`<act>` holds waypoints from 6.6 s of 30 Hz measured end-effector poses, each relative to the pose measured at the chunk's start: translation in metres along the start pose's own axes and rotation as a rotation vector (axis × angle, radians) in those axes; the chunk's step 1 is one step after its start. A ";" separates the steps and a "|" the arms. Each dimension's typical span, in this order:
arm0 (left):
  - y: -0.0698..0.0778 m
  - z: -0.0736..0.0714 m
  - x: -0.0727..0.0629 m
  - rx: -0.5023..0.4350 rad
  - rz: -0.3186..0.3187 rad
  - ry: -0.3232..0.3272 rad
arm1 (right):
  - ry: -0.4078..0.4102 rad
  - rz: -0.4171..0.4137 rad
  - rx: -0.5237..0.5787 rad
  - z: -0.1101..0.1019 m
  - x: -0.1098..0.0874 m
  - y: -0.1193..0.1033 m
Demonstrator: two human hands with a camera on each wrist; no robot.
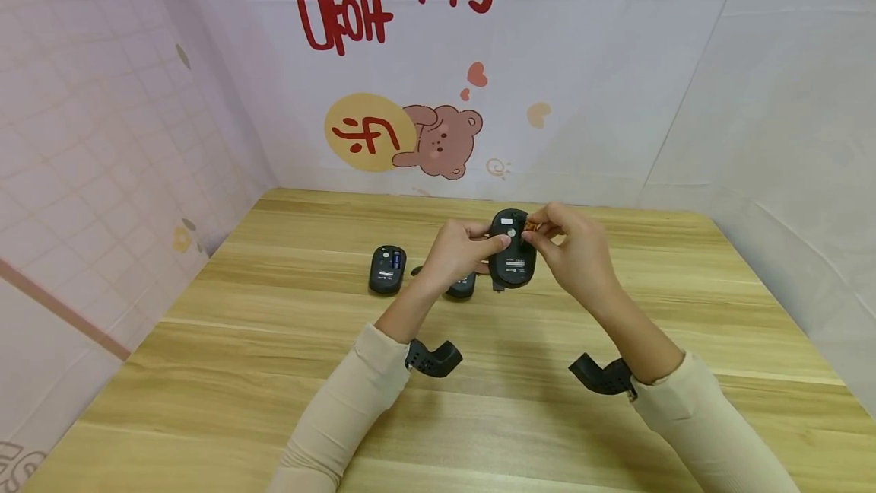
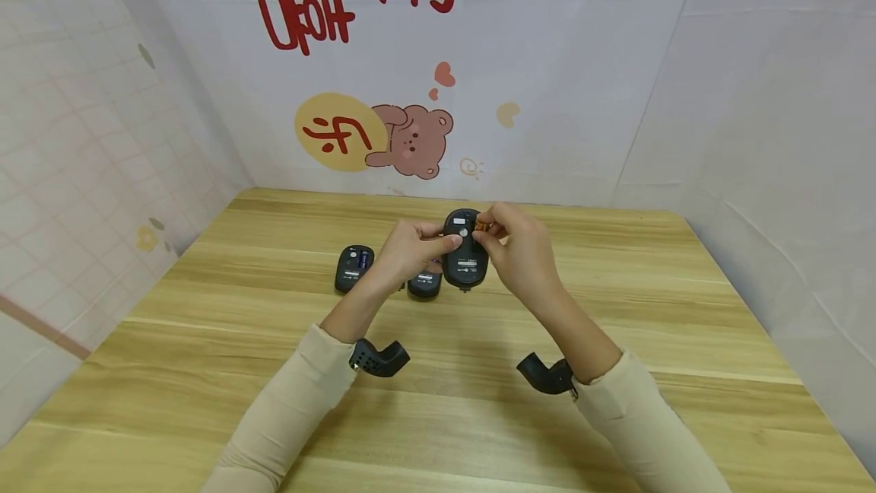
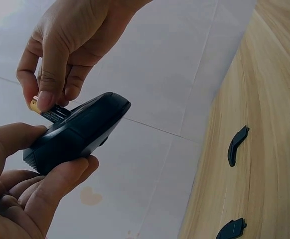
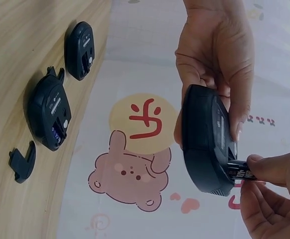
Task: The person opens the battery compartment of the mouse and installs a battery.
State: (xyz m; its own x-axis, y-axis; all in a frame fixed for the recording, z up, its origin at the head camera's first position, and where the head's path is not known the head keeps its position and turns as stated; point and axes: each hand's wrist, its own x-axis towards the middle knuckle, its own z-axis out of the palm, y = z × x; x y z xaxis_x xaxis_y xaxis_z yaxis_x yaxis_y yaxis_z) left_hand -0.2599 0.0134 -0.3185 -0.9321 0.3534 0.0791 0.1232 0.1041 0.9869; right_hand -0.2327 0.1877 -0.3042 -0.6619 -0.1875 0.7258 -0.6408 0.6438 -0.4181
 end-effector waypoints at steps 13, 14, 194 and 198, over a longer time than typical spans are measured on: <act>0.029 -0.001 -0.020 0.016 -0.009 0.004 | -0.076 0.064 0.011 -0.002 0.003 0.000; 0.031 -0.001 -0.021 0.015 -0.008 0.004 | -0.078 0.068 0.015 -0.001 0.003 0.000; -0.092 0.080 0.087 0.648 -0.166 0.262 | 0.008 0.533 0.254 -0.022 -0.043 0.043; -0.087 0.079 0.085 0.715 -0.155 0.253 | 0.008 0.538 0.265 -0.021 -0.043 0.043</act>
State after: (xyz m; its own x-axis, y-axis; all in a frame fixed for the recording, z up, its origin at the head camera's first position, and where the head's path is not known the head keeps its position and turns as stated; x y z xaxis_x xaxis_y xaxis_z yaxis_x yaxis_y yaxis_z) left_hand -0.3229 0.1075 -0.4088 -0.9955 0.0719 0.0615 0.0946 0.7402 0.6656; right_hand -0.2237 0.2392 -0.3416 -0.9180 0.1196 0.3782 -0.2926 0.4395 -0.8492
